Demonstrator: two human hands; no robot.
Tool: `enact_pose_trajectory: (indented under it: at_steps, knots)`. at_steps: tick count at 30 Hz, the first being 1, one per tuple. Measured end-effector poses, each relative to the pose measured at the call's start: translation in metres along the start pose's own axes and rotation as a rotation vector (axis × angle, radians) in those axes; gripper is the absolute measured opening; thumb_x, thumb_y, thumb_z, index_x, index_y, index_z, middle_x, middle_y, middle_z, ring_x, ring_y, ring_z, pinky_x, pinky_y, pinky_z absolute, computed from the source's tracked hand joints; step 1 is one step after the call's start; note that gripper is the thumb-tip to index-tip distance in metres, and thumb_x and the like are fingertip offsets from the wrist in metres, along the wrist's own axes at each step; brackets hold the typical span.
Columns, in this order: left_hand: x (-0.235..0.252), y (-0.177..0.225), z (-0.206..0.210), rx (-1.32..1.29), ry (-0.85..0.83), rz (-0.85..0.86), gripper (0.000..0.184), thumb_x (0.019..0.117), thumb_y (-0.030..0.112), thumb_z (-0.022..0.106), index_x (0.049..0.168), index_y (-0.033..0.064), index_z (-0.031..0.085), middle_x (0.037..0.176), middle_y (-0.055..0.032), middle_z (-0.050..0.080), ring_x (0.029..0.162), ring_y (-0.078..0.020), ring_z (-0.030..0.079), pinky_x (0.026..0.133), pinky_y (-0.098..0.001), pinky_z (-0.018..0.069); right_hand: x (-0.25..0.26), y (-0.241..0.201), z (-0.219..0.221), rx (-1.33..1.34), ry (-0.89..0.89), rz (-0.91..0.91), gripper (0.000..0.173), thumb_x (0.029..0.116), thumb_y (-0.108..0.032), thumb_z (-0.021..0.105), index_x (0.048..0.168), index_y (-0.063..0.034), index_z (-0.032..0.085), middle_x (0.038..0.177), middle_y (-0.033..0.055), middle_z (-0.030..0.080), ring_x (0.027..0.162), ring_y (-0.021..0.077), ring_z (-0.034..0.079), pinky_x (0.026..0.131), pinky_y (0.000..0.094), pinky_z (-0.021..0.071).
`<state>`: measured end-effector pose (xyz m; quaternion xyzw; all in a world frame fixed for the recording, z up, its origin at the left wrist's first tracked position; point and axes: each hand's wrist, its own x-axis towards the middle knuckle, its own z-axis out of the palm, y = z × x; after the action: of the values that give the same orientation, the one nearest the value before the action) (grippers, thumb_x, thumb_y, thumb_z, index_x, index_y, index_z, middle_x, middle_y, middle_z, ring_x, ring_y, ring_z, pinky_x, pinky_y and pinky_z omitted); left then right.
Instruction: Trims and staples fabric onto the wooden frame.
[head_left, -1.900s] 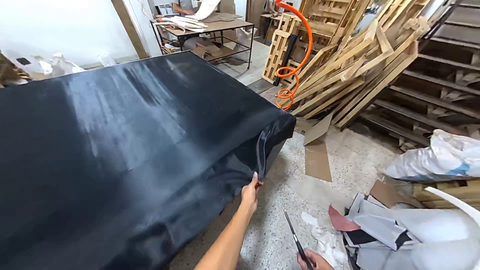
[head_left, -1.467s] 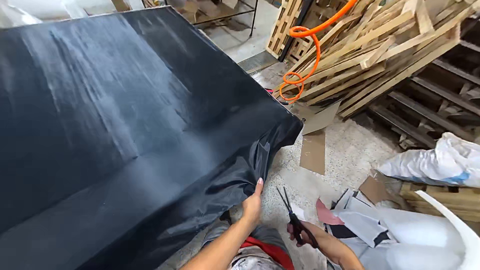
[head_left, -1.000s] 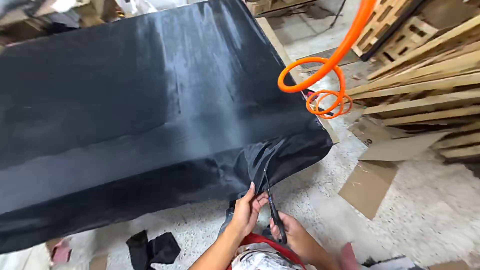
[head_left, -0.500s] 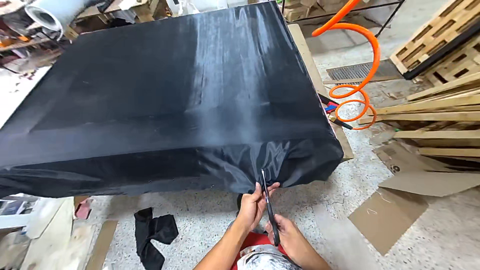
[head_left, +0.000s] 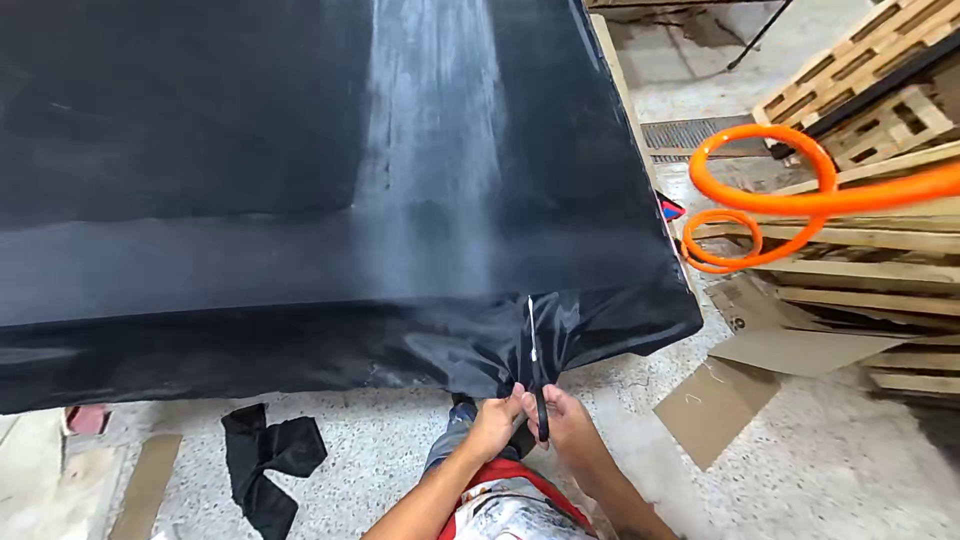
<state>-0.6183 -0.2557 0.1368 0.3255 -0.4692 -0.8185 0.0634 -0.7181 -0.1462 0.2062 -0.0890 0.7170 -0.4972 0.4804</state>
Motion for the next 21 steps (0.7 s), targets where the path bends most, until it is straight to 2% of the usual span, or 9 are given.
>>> enact_pose_trajectory:
  at_steps: [3,5,6,8,11,13,15,18,21]
  knots:
    - [0.008,0.001,-0.009,-0.04,-0.067,-0.045,0.025,0.1072,0.02,0.052,0.109,0.001,0.068,0.095,-0.0033,0.075,0.091,-0.0093,0.071,0.09,-0.0307,0.0583,0.014,-0.019,0.001,0.046,-0.005,-0.017,0.048,0.0945,-0.053,0.068,0.096,-0.0056,0.06,0.072,0.0067,0.06,0.06,0.0189,0.059,0.056,0.0354,0.0519]
    - [0.014,-0.003,-0.013,-0.03,-0.075,-0.089,0.026,0.1073,0.023,0.051,0.103,0.0043,0.069,0.088,-0.0006,0.072,0.083,-0.0075,0.067,0.081,-0.0287,0.0558,0.024,-0.033,0.004,0.08,0.012,-0.031,0.048,0.0953,-0.052,0.068,0.092,-0.0043,0.059,0.07,0.008,0.06,0.057,0.0198,0.059,0.054,0.0358,0.0525]
    - [0.017,-0.005,-0.015,-0.029,-0.078,-0.103,0.028,0.1071,0.024,0.051,0.103,0.0038,0.069,0.088,-0.0013,0.072,0.083,-0.0084,0.067,0.081,-0.0298,0.0555,0.028,-0.04,0.004,0.092,-0.002,-0.022,0.049,0.0959,-0.052,0.067,0.095,-0.0036,0.061,0.072,0.0082,0.061,0.06,0.0197,0.06,0.057,0.0358,0.0536]
    - [0.022,-0.007,-0.018,-0.062,-0.105,-0.088,0.028,0.1072,0.022,0.051,0.114,-0.0017,0.065,0.1,-0.007,0.073,0.096,-0.0138,0.07,0.093,-0.0352,0.0573,0.038,-0.053,0.004,0.081,-0.02,-0.002,0.055,0.0955,-0.06,0.063,0.1,-0.0047,0.061,0.074,0.0062,0.06,0.063,0.0184,0.059,0.062,0.0353,0.0545]
    - [0.024,-0.005,-0.024,-0.048,-0.158,-0.103,0.034,0.1065,0.021,0.055,0.127,-0.0049,0.061,0.118,-0.0109,0.072,0.114,-0.017,0.068,0.106,-0.0375,0.0545,0.053,-0.074,0.009,0.141,0.048,0.014,0.049,0.0972,-0.052,0.066,0.093,-0.0041,0.057,0.066,0.0064,0.054,0.056,0.0189,0.055,0.056,0.0363,0.0524]
    - [0.028,-0.009,-0.032,-0.021,-0.19,-0.143,0.039,0.1063,0.025,0.056,0.132,-0.0044,0.059,0.126,-0.0119,0.071,0.122,-0.018,0.066,0.111,-0.0386,0.0524,0.06,-0.09,0.01,0.143,0.059,0.05,0.049,0.0975,-0.054,0.064,0.095,-0.0052,0.058,0.068,0.005,0.054,0.057,0.0171,0.055,0.057,0.0341,0.0518]
    - [0.032,-0.009,-0.04,-0.005,-0.213,-0.169,0.041,0.1049,0.026,0.059,0.133,-0.004,0.059,0.128,-0.0122,0.07,0.124,-0.018,0.065,0.112,-0.0392,0.0511,0.07,-0.102,0.012,0.158,0.058,0.063,0.049,0.0984,-0.055,0.061,0.097,-0.0064,0.058,0.07,0.0025,0.054,0.057,0.0142,0.053,0.056,0.0311,0.0497]
    - [0.035,0.004,-0.052,0.138,-0.245,-0.243,0.041,0.1039,0.03,0.06,0.132,0.0002,0.062,0.126,-0.008,0.07,0.122,-0.0123,0.064,0.11,-0.0358,0.0505,0.082,-0.122,0.018,0.197,0.132,0.079,0.042,0.0997,-0.046,0.065,0.094,-0.0042,0.059,0.068,0.004,0.053,0.053,0.0143,0.051,0.051,0.0304,0.0478]
    - [0.04,0.004,-0.062,0.108,-0.311,-0.203,0.038,0.1038,0.027,0.061,0.131,0.0002,0.062,0.126,-0.0075,0.071,0.122,-0.0137,0.065,0.111,-0.037,0.0511,0.094,-0.136,0.019,0.205,0.153,0.088,0.043,0.0998,-0.047,0.064,0.096,-0.004,0.062,0.072,0.0045,0.057,0.055,0.0138,0.052,0.053,0.0296,0.0489]
